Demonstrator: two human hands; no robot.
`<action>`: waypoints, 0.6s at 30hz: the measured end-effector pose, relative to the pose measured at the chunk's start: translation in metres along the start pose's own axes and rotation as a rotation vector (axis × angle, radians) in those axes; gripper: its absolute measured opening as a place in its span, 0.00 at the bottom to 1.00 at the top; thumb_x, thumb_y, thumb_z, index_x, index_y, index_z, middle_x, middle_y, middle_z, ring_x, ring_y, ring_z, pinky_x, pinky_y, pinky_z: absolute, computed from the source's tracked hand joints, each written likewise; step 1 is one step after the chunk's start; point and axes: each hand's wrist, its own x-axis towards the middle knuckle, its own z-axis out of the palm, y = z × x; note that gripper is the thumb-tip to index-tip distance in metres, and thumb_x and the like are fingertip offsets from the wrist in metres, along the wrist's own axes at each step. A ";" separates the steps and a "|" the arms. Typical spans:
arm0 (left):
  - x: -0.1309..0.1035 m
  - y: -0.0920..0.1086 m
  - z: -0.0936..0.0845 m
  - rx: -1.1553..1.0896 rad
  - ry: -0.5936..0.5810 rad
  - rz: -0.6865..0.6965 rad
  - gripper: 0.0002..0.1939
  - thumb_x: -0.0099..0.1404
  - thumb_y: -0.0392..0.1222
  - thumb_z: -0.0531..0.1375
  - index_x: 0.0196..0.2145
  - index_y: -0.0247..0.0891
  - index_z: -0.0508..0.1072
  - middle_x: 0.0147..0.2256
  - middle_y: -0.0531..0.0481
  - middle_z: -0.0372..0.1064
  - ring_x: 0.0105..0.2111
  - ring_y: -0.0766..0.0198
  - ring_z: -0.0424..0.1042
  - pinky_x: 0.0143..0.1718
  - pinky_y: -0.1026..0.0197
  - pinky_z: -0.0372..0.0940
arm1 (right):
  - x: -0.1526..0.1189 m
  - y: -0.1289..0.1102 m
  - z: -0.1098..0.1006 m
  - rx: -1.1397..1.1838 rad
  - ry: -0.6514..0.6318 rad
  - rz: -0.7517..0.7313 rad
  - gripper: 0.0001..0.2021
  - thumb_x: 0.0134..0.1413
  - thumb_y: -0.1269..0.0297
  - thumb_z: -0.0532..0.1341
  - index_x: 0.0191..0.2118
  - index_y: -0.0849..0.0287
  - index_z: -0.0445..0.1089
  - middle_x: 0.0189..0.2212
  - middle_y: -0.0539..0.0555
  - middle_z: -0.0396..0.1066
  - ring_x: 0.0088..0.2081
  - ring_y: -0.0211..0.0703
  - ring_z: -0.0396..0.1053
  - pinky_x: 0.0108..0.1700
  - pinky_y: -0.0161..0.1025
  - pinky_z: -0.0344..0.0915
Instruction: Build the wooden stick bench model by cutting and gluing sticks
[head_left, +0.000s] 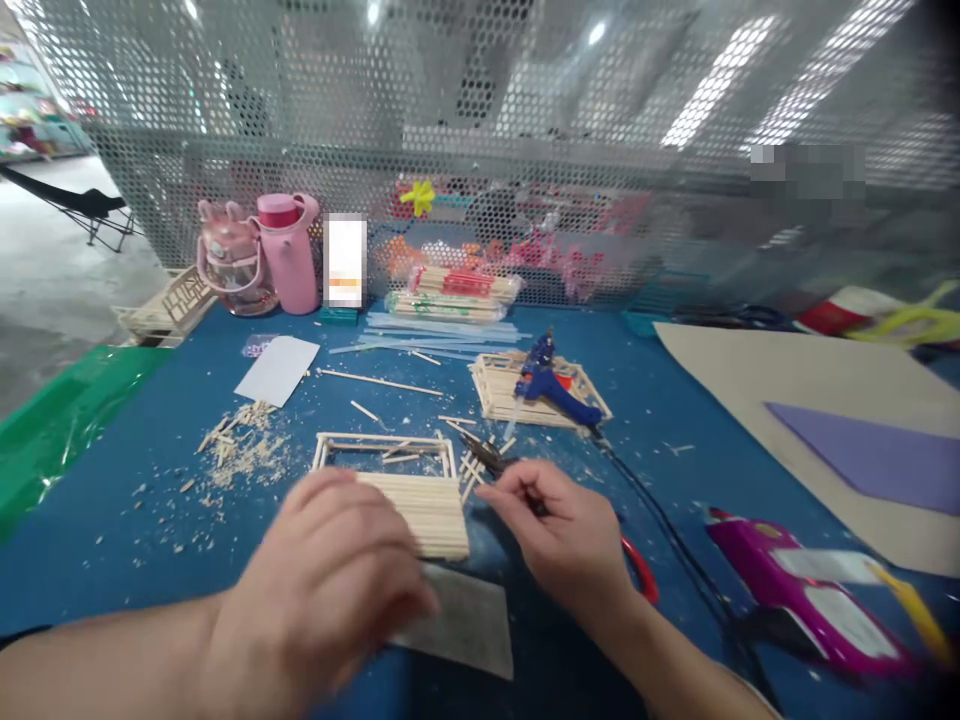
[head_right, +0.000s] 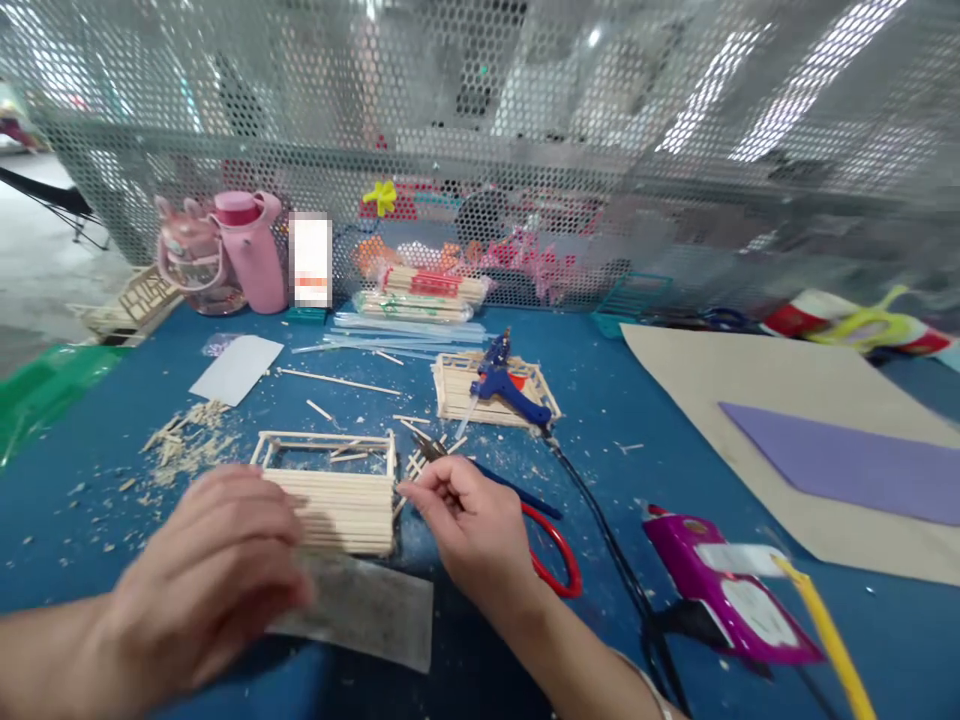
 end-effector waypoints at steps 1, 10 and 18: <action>0.001 -0.011 -0.006 0.003 -0.001 -0.022 0.05 0.62 0.38 0.56 0.30 0.42 0.71 0.29 0.53 0.73 0.35 0.65 0.70 0.45 0.58 0.61 | 0.000 0.000 0.000 0.008 0.008 -0.007 0.11 0.48 0.63 0.61 0.20 0.58 0.64 0.12 0.45 0.63 0.14 0.32 0.59 0.16 0.29 0.55; 0.013 -0.136 -0.002 0.163 0.160 -0.724 0.13 0.60 0.48 0.53 0.31 0.37 0.73 0.30 0.49 0.74 0.28 0.63 0.69 0.32 0.63 0.61 | 0.000 0.002 0.000 -0.024 0.024 -0.036 0.11 0.53 0.63 0.57 0.21 0.58 0.65 0.14 0.47 0.65 0.17 0.34 0.62 0.21 0.30 0.58; 0.058 -0.168 0.023 0.360 -0.226 -0.551 0.19 0.63 0.50 0.49 0.28 0.36 0.73 0.28 0.44 0.73 0.29 0.59 0.70 0.28 0.62 0.56 | 0.004 0.007 0.000 0.022 0.005 -0.013 0.11 0.53 0.64 0.56 0.22 0.58 0.67 0.15 0.46 0.66 0.18 0.33 0.64 0.24 0.29 0.60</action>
